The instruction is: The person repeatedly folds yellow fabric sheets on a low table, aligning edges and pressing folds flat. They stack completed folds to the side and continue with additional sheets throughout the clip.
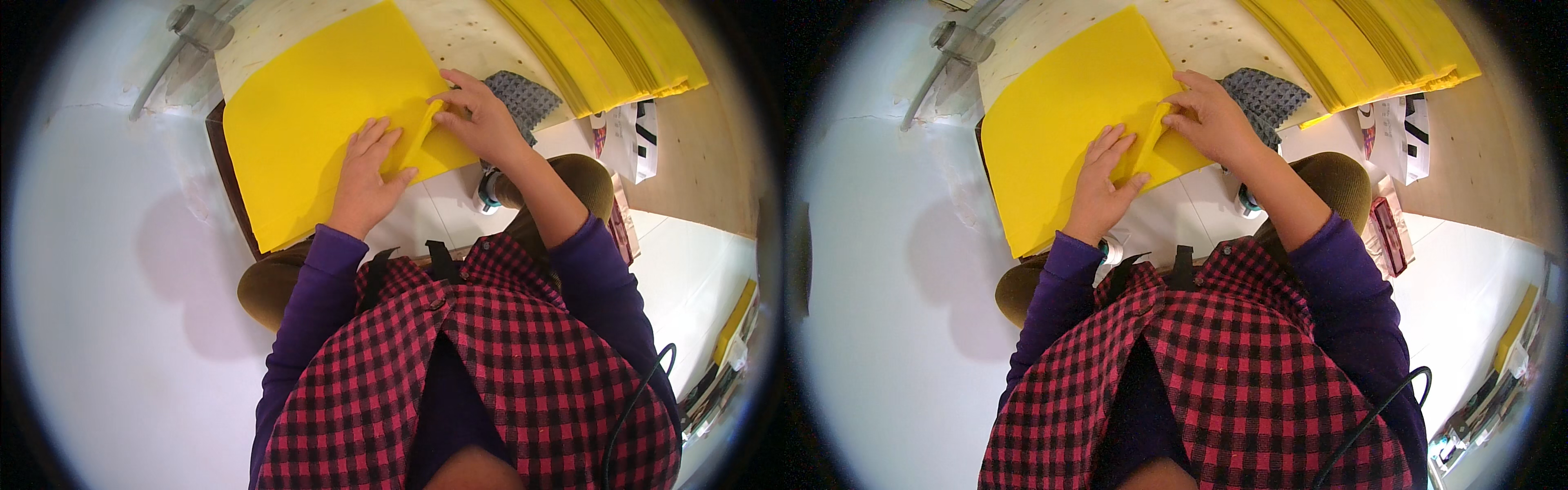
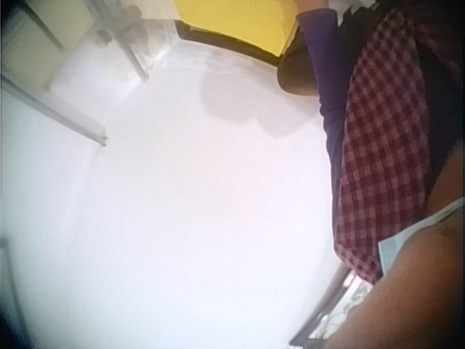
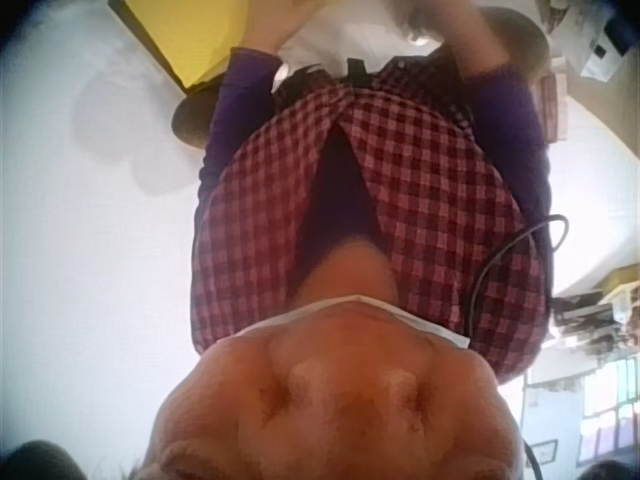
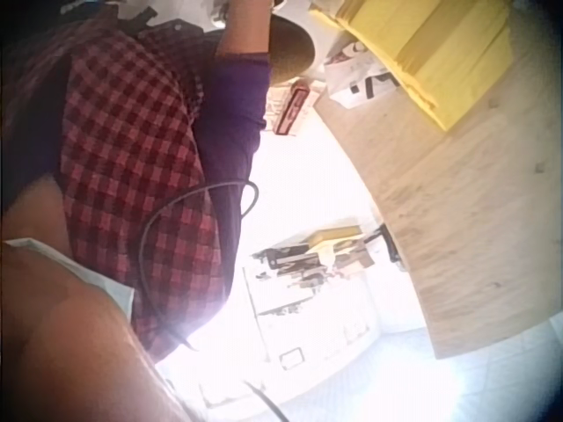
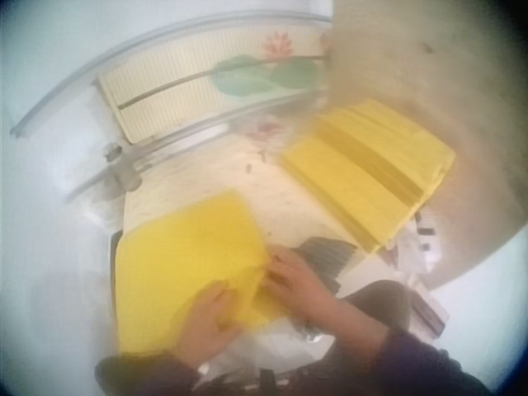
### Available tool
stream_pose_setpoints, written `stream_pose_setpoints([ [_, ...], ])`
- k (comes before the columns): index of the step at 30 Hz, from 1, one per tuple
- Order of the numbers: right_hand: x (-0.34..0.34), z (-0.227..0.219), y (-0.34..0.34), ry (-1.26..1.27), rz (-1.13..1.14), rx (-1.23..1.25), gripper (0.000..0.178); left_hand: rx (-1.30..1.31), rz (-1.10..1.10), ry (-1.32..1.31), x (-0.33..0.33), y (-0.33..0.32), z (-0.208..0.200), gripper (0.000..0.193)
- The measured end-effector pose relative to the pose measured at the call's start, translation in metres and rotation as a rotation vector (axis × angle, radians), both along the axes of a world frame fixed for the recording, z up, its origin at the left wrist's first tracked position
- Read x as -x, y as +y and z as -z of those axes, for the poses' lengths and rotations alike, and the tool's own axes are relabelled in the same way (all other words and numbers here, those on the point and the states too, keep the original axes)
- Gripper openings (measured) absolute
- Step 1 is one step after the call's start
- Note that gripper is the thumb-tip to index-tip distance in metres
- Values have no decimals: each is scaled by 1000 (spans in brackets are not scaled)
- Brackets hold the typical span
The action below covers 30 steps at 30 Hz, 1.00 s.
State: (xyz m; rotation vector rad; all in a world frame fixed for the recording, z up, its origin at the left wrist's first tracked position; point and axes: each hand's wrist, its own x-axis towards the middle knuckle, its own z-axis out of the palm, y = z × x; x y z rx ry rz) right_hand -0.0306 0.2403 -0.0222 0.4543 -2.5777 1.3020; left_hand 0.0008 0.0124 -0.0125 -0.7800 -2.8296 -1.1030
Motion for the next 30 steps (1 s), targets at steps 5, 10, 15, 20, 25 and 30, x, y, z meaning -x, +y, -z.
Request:
stream_pose_setpoints([
  [5, 6, -8, -3, 56, 69, 147, 30, -119, -1, -6, 4, -2, 8, 34],
  [10, -9, -21, 24, -183, 39, 184, 27, -222, -14, -21, 7, -4, 14, 30],
  [15, -22, -21, 38, -155, -185, -18, 28, -288, -22, -55, 6, -4, 15, 27],
  [20, -17, -17, 34, -274, -188, -13, 20, -275, -12, -45, 6, -5, 14, 26],
  [25, -8, -17, 30, -189, -191, -88, 13, -240, -9, -48, 7, -5, 13, 31],
  [30, -2, -27, 25, -202, -180, -58, 12, -206, 4, -61, 6, -6, 11, 35],
])
